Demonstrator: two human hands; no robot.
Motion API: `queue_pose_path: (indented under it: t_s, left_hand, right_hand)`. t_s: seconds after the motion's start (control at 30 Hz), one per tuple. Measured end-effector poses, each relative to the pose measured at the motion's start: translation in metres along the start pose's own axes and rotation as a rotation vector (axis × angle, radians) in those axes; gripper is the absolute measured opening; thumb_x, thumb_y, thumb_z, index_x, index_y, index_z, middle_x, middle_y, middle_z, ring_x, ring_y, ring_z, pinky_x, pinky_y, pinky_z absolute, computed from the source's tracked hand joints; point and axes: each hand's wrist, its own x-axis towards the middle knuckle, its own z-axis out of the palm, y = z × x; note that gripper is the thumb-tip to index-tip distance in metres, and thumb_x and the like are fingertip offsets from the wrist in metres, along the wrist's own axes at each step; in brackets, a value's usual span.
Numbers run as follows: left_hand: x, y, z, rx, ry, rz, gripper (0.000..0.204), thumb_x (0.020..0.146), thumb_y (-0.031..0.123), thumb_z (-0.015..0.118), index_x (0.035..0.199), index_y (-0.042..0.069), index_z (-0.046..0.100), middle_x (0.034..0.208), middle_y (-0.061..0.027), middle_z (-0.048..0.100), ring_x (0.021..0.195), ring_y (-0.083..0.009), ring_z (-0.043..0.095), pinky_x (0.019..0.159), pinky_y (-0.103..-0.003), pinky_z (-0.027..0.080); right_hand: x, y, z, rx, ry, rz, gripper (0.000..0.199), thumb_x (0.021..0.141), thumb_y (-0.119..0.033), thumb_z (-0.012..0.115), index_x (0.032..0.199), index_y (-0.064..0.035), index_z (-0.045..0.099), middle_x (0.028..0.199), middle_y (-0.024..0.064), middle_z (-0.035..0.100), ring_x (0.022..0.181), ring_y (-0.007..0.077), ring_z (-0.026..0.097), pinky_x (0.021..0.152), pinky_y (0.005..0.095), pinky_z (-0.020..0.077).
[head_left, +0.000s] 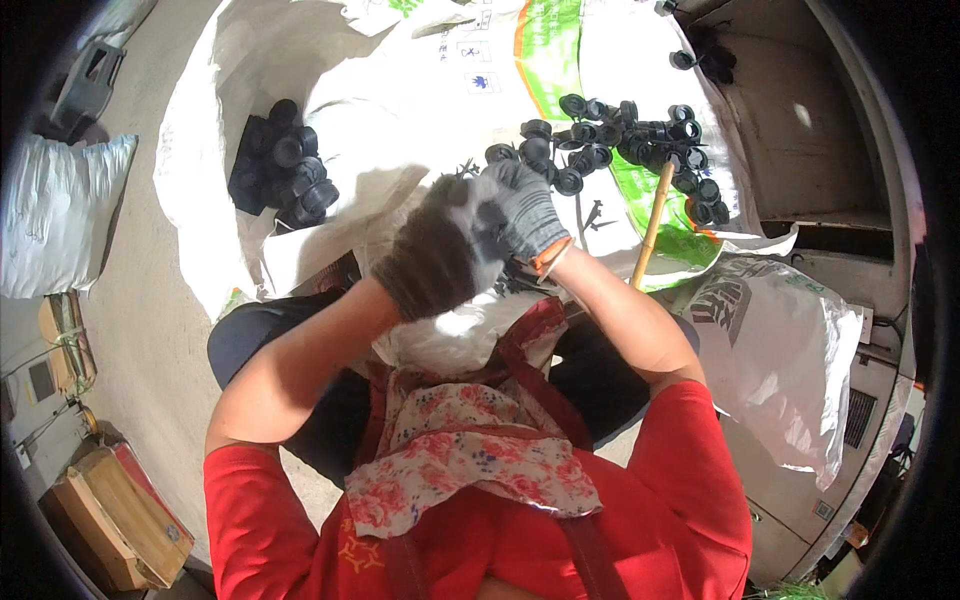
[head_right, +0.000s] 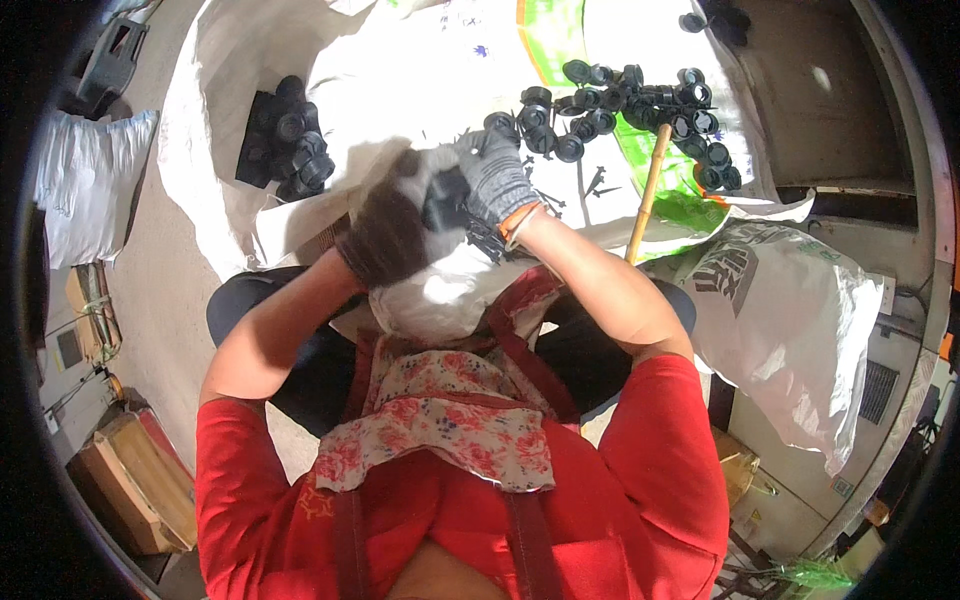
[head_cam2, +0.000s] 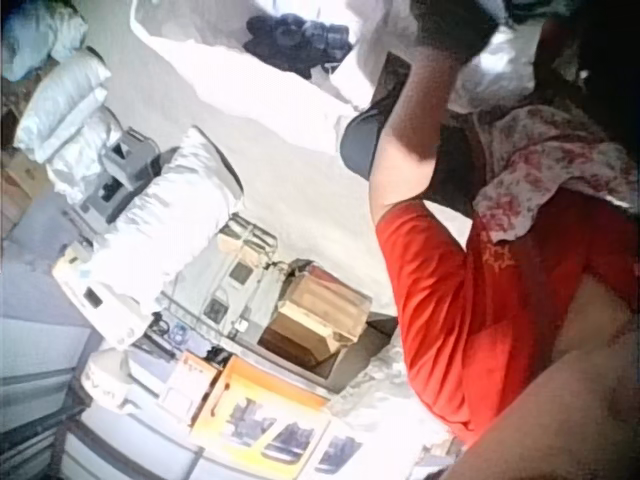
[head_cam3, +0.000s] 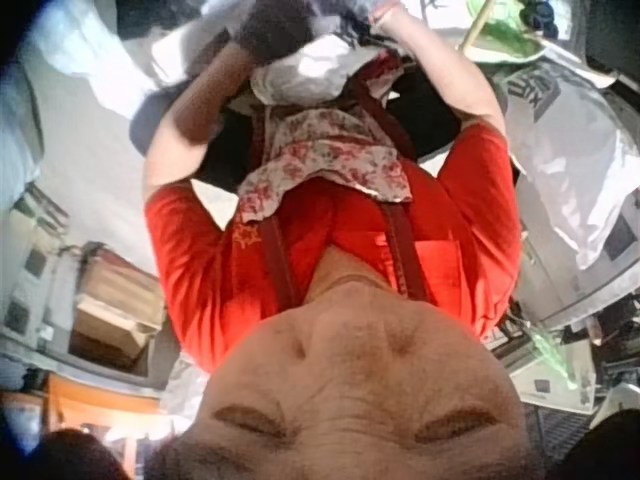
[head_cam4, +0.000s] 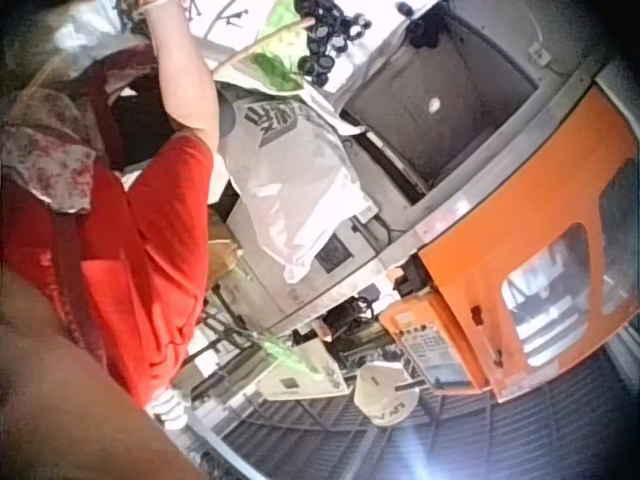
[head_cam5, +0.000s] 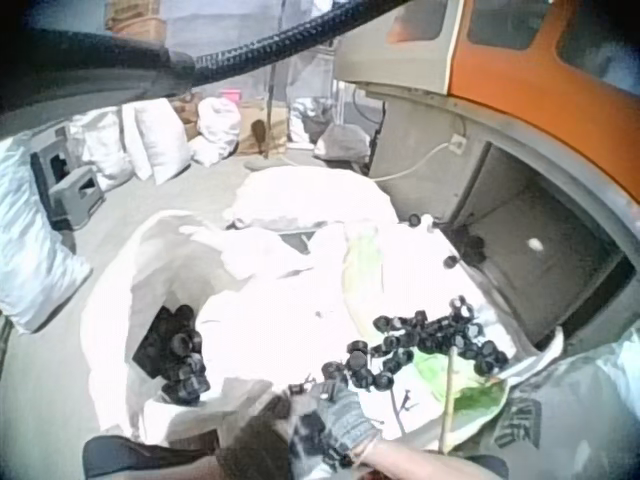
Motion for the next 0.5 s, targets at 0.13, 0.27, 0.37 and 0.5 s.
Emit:
queue_pose_path:
  t_s: [0.13,0.27,0.37,0.5]
  left_hand:
    - [-0.001,-0.011,-0.020,0.758,0.144,0.213,0.034,0.076,0.010,0.063,0.107,-0.001,0.052,0.089,-0.0131,0.056,0.079,-0.0278,0.055,0.069,-0.038,0.049]
    - [0.000,-0.003,-0.063,0.190,0.261,-0.354,0.052,0.079,0.019,0.070,0.122,0.000,0.048,0.110,-0.0152,0.055,0.103,-0.0299,0.056,0.084,-0.036,0.051]
    - [0.003,-0.025,-0.080,0.541,0.501,-0.028,0.061,0.074,0.023,0.075,0.124,0.001,0.047,0.114,-0.0200,0.052,0.104,-0.0314,0.056,0.087,-0.038,0.050]
    - [-0.006,-0.021,-0.073,0.440,0.419,-0.157,0.060,0.069,0.025,0.077,0.116,-0.002,0.053,0.109,-0.0242,0.056,0.105,-0.0388,0.054,0.091,-0.045,0.045]
  right_hand:
    - [-0.002,-0.020,-0.011,-0.948,-0.236,0.096,0.030,0.084,-0.022,0.059,0.101,0.0003,0.049,0.080,0.0255,0.062,0.078,0.0416,0.062,0.067,0.0471,0.0489]
    - [0.021,0.045,-0.051,-0.844,-0.776,-0.218,0.088,0.063,-0.040,0.078,0.132,-0.0001,0.041,0.106,0.0255,0.061,0.100,0.0381,0.060,0.088,0.0386,0.0472]
    - [0.074,0.039,-0.064,-1.245,-0.636,0.214,0.065,0.067,-0.035,0.073,0.122,-0.0072,0.054,0.104,0.0244,0.062,0.098,0.0371,0.060,0.085,0.0406,0.0492]
    - [0.119,0.094,-0.094,-1.088,-0.140,0.182,0.052,0.072,-0.027,0.068,0.119,-0.0102,0.056,0.110,0.0230,0.060,0.103,0.0358,0.058,0.089,0.0409,0.0471]
